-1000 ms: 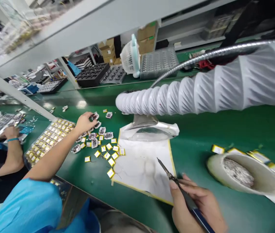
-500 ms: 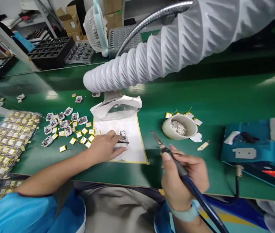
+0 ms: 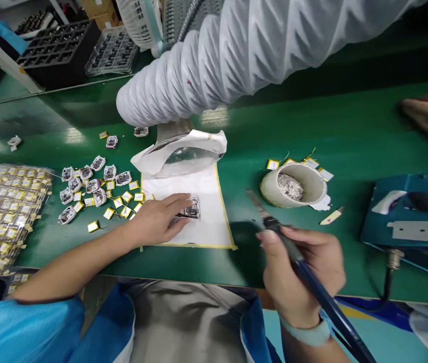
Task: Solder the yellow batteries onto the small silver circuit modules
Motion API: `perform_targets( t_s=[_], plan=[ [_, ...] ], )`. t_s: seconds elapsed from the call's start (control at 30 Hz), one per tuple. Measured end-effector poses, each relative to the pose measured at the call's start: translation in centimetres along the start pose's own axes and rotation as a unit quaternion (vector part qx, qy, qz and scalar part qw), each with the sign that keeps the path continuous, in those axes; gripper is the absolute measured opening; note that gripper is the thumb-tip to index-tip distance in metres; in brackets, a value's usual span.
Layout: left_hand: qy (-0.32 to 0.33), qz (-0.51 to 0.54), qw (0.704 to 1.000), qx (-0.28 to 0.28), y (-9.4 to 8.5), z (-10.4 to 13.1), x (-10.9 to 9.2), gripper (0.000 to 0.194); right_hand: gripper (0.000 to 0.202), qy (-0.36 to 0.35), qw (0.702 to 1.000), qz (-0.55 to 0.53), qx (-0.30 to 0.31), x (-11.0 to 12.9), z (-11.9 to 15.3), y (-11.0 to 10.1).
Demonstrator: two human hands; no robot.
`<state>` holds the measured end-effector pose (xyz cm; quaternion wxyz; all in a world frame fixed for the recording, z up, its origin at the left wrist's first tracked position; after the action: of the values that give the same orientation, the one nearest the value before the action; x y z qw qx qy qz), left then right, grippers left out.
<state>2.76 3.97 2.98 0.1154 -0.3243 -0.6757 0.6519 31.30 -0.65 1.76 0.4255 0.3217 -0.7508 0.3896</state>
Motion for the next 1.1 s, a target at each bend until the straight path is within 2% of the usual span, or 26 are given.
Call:
perform_targets(
  t_s=[0.07,0.17,0.27,0.33,0.4,0.47,0.57,0.63,0.7,0.8,0.87,0.93,1.0,1.1],
  plan=[
    [0.012,-0.007,1.0,-0.02,-0.9,1.4,-0.2,0.037,0.025,0.008,0.997,-0.006,0.073,2.2,0.4,1.9],
    [0.03,-0.038,0.999,-0.005,-1.4,3.5,-0.2,0.027,0.019,0.012,0.988,-0.042,0.145,4.3,0.4,4.8],
    [0.068,-0.038,0.997,0.006,-1.3,4.2,-0.3,0.016,0.017,0.013,0.986,-0.066,0.156,4.6,0.3,6.7],
    [0.076,-0.022,0.997,-0.015,-1.5,3.7,-0.3,0.013,0.016,0.006,0.985,-0.07,0.156,4.4,0.5,7.4],
    [0.064,-0.013,0.997,-0.039,-2.0,2.8,-0.2,0.008,0.016,-0.004,0.986,-0.07,0.149,4.1,0.7,7.6],
    [0.048,-0.012,0.998,-0.034,-2.1,2.0,-0.3,0.01,0.017,-0.009,0.99,-0.061,0.128,3.6,0.9,7.4],
    [0.024,-0.024,0.999,0.026,-1.3,1.7,-0.3,0.019,0.019,-0.005,0.994,-0.049,0.093,2.8,1.0,6.9],
    [0.021,-0.029,0.998,0.06,-0.6,2.1,-0.2,0.015,0.02,0.003,0.995,-0.055,0.083,2.5,1.0,6.9],
    [0.029,-0.02,0.997,0.069,-0.2,2.4,-0.1,0.012,0.022,0.008,0.995,-0.069,0.077,2.5,1.0,7.0],
    [0.035,0.006,0.999,0.032,-0.4,2.2,0.4,0.01,0.023,0.012,0.994,-0.089,0.069,2.7,1.0,7.1],
    [0.03,0.011,0.999,-0.013,-1.0,1.6,0.7,0.011,0.022,0.019,0.993,-0.092,0.076,2.7,1.1,7.3],
    [0.035,0.008,0.999,-0.035,-1.4,1.2,0.7,0.008,0.022,0.029,0.992,-0.089,0.089,2.6,1.2,7.4],
    [0.042,0.005,0.999,-0.007,-1.3,1.1,0.4,0.009,0.02,0.035,0.991,-0.083,0.094,2.4,1.3,7.4],
    [0.044,-0.007,0.996,0.083,-0.5,1.6,0.0,0.015,0.02,0.038,0.992,-0.074,0.09,2.1,1.5,7.3]
  ],
)
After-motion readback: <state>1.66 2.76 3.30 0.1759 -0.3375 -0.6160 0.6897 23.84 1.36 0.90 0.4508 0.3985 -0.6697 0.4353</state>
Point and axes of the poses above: each hand's wrist, its own z-axis away from the middle knuckle, its own y-axis out of the palm, x = y × z, the point moved 7 cm from there along -z, towards the middle knuckle, and after that the axes turned 1 degree about y, right-handed, at the moved point
